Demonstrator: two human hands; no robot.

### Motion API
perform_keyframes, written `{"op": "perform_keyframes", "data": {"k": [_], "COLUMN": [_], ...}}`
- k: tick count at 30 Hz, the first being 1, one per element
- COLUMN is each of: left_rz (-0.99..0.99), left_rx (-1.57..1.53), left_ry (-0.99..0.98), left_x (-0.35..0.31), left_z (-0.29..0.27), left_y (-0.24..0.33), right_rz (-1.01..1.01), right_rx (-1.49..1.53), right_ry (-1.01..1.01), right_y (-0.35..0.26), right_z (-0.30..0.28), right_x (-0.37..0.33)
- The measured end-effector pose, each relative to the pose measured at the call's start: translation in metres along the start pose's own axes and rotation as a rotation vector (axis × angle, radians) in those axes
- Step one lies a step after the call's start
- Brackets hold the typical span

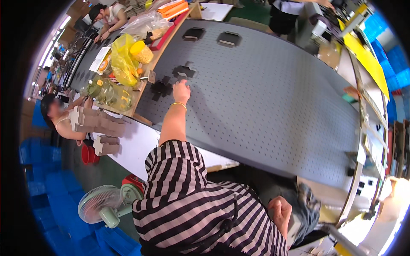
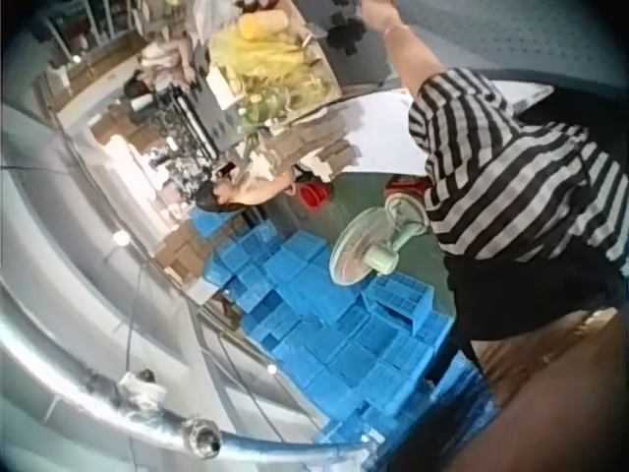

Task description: The worker is manually folding and feeding grey packaging components into a machine at a manufacturing workstation.

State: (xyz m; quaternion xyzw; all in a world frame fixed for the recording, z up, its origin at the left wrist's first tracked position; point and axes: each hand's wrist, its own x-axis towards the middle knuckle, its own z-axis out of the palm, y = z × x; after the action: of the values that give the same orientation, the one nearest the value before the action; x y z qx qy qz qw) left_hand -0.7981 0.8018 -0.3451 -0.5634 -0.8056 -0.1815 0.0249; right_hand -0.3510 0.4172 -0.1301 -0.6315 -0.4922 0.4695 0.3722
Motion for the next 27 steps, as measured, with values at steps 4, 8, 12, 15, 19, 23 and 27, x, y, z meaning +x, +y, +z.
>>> {"op": "perform_keyframes", "data": {"k": [4, 8, 12, 15, 19, 23, 27], "left_rz": [0.195, 0.367, 0.339, 0.554, 0.817, 1.376, 1.927], "left_rx": [0.083, 0.213, 0.228, -0.253, -0.933, -1.033, -1.094], "left_ry": [-0.009, 0.035, -0.286, -0.383, -0.885, -1.167, -1.353], "left_x": [0.043, 0.069, 0.077, 0.031, -0.093, -0.240, -0.368], "left_z": [0.004, 0.018, 0.032, 0.026, -0.047, -0.188, -0.295], "left_y": [-0.010, -0.007, -0.001, 0.090, 0.234, 0.328, 0.375], "right_rz": [0.033, 0.055, 0.115, 0.054, -0.087, -0.254, -0.267], "right_rx": [-0.189, -0.200, -0.219, -0.249, -0.347, -0.422, -0.490], "right_ry": [-0.151, -0.267, -0.318, -0.261, -0.040, 0.464, 0.889], "right_y": [-0.015, -0.016, -0.030, -0.031, -0.011, -0.009, -0.018], "right_z": [0.010, 0.018, 0.023, 0.023, 0.008, -0.047, -0.072], "right_x": [0.055, 0.070, 0.064, 0.043, -0.015, -0.095, -0.201]}}
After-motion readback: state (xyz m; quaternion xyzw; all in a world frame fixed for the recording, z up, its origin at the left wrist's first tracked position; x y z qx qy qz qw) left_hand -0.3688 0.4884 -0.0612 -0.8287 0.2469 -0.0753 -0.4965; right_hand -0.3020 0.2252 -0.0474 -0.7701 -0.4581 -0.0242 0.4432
